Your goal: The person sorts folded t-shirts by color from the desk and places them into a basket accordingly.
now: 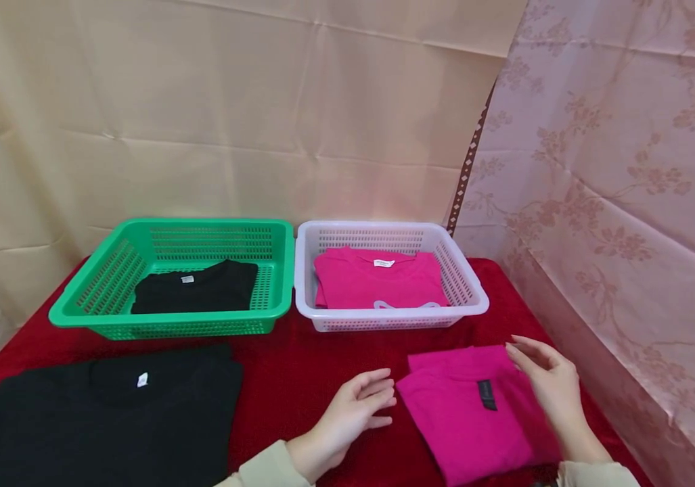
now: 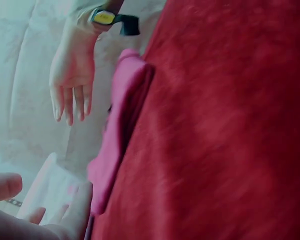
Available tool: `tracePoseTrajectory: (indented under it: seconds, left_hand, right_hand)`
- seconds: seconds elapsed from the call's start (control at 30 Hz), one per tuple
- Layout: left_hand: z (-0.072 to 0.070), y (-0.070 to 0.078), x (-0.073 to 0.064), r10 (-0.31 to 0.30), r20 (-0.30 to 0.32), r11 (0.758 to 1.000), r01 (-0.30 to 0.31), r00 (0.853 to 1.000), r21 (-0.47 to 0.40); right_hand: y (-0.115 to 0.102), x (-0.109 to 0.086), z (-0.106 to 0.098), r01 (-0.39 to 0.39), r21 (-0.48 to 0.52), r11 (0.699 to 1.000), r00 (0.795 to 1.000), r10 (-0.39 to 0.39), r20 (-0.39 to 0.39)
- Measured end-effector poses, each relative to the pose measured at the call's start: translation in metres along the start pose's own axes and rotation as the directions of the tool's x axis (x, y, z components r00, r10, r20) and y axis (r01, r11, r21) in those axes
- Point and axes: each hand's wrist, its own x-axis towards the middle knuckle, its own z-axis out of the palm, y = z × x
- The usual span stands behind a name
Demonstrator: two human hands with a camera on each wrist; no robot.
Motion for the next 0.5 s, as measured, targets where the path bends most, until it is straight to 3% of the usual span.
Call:
tracePoseTrajectory:
  seconds: [0.17,0.27,0.4,0.5]
  left_hand:
    - [0.010,-0.013,-0.001,-0.023,-0.011,1.000,0.023,1.000,-0.001]
    - [0.014,-0.018,-0.001,-0.038,-0.013,0.999,0.038,0.999,-0.018]
    - [0.019,-0.022,-0.001,-0.042,-0.007,0.998,0.042,0.999,-0.051]
    - [0.020,-0.023,-0.001,-0.047,0.004,0.996,0.047,0.999,-0.074]
  right_hand:
    - [0.012,0.000,-0.015,-0.056,-0.038,0.998,0.997,0.054,-0.052]
    - [0.020,0.000,-0.024,-0.076,0.004,0.997,0.995,0.076,-0.065]
    - [0.028,-0.002,-0.035,-0.138,0.129,0.982,0.990,0.141,-0.016]
    - [0.034,-0.002,-0.042,-0.220,0.129,0.967,0.975,0.221,0.007]
